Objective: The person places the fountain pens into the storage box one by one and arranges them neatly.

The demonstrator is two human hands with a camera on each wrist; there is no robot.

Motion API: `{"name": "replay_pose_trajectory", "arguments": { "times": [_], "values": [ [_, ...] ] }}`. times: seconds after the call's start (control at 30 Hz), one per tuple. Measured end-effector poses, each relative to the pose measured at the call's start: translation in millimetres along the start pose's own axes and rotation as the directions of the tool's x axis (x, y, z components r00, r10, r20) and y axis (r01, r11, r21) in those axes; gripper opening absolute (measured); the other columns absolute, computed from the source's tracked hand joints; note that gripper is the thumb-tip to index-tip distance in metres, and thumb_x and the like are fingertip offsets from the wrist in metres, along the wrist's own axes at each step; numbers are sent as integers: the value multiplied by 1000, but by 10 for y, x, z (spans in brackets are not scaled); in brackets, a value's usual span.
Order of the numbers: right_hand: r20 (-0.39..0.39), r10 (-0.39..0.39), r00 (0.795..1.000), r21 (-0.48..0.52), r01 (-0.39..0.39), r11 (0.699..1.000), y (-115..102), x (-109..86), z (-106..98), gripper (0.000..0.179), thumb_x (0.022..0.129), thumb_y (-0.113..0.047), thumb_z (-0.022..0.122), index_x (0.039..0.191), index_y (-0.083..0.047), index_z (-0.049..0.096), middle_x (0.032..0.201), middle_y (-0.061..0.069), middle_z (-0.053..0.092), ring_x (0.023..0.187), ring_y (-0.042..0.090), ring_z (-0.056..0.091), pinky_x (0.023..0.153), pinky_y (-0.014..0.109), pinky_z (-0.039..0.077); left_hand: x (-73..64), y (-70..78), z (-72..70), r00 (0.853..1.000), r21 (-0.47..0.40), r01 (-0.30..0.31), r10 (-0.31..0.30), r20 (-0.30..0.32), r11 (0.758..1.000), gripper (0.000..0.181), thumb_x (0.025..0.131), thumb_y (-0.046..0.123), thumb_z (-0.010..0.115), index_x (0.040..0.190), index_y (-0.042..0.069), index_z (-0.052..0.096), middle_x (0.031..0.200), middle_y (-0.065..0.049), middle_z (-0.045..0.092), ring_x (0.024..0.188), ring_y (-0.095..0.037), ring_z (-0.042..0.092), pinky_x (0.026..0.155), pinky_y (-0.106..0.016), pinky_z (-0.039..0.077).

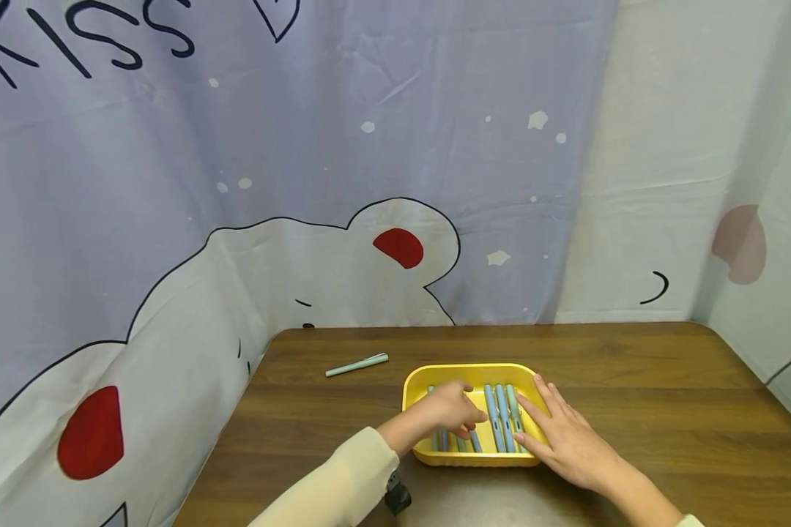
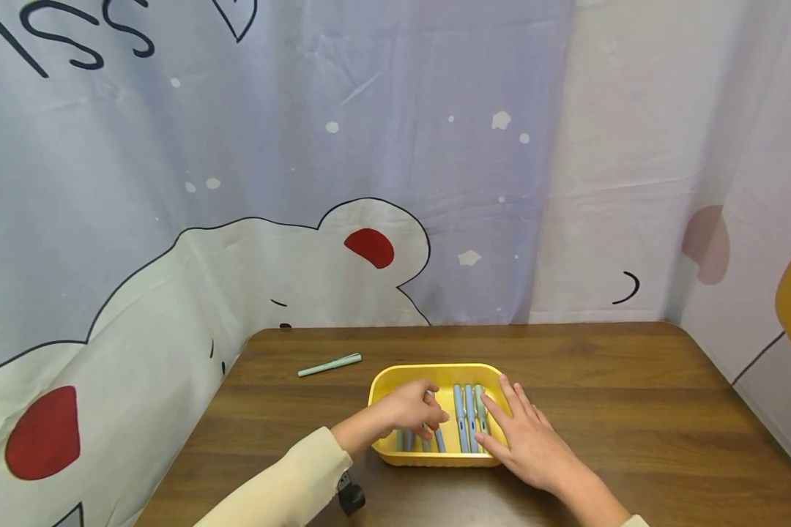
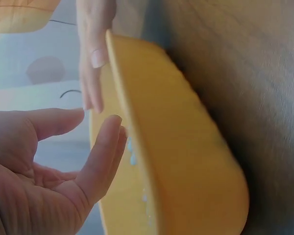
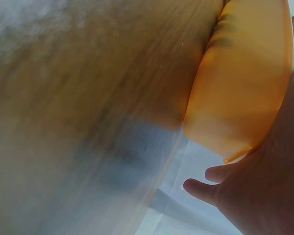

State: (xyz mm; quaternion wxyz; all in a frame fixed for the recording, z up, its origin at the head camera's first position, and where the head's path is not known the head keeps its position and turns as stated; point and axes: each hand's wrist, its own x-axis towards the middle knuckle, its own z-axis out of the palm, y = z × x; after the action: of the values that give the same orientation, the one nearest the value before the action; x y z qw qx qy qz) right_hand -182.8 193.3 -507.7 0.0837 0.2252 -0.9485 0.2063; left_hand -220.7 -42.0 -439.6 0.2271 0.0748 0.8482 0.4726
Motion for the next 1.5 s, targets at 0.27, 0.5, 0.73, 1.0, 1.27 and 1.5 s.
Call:
{"name": "replay_pose_trajectory", "arguments": {
  "times": [0.27,0.5,0.73,1.0,1.27,1.5],
  "values": [
    [6,5,1000,2,-5,1000,8,-8,-2,64,101,-51,56,152,-12,48,165,25,19,145,52,27,106,72,34,-95,-22,-266,998,41,-61,61,3,997,65,92,13,75,147,-3,45,105,-8,64,84,-23,67,69,-38,60],
    [3,0,1000,7,0,1000,9,-18,1,64,101,-49,57,152,-12,48,165,26,19,145,53,27,106,71,34,-192,-82,-478,996,84,-71,75,-39,994,66,92,21,75,148,1,45,121,-13,65,94,-35,70,79,-45,60],
    [11,6,1000,13,-6,1000,15,-23,5,63,101,-49,57,152,-13,47,165,25,19,146,52,26,106,72,33,-252,-228,-684,990,186,-87,106,-92,979,67,93,27,75,149,5,46,130,-13,65,110,-30,66,88,-46,57],
    [1,-4,1000,2,4,1000,9,-19,4,63,101,-49,57,152,-12,48,165,25,20,146,52,27,106,71,34,-298,-412,-929,984,226,-146,165,-67,963,64,96,31,71,150,7,45,141,-16,58,132,-37,54,99,-51,51],
    [3,-7,1000,1,7,1000,4,-6,0,63,102,-49,56,152,-12,48,165,26,20,145,52,28,107,71,34,-239,-592,-1167,974,404,-168,215,-75,899,64,98,27,69,151,3,42,148,-19,51,131,-38,55,102,-52,49],
    [-7,-14,1000,-1,14,1000,1,-8,-1,63,101,-50,57,151,-13,49,165,25,21,145,52,29,107,70,34,-166,-846,-1335,967,512,-111,212,-142,852,69,99,33,67,155,5,38,156,-17,42,142,-37,43,111,-56,40]
  ]
}}
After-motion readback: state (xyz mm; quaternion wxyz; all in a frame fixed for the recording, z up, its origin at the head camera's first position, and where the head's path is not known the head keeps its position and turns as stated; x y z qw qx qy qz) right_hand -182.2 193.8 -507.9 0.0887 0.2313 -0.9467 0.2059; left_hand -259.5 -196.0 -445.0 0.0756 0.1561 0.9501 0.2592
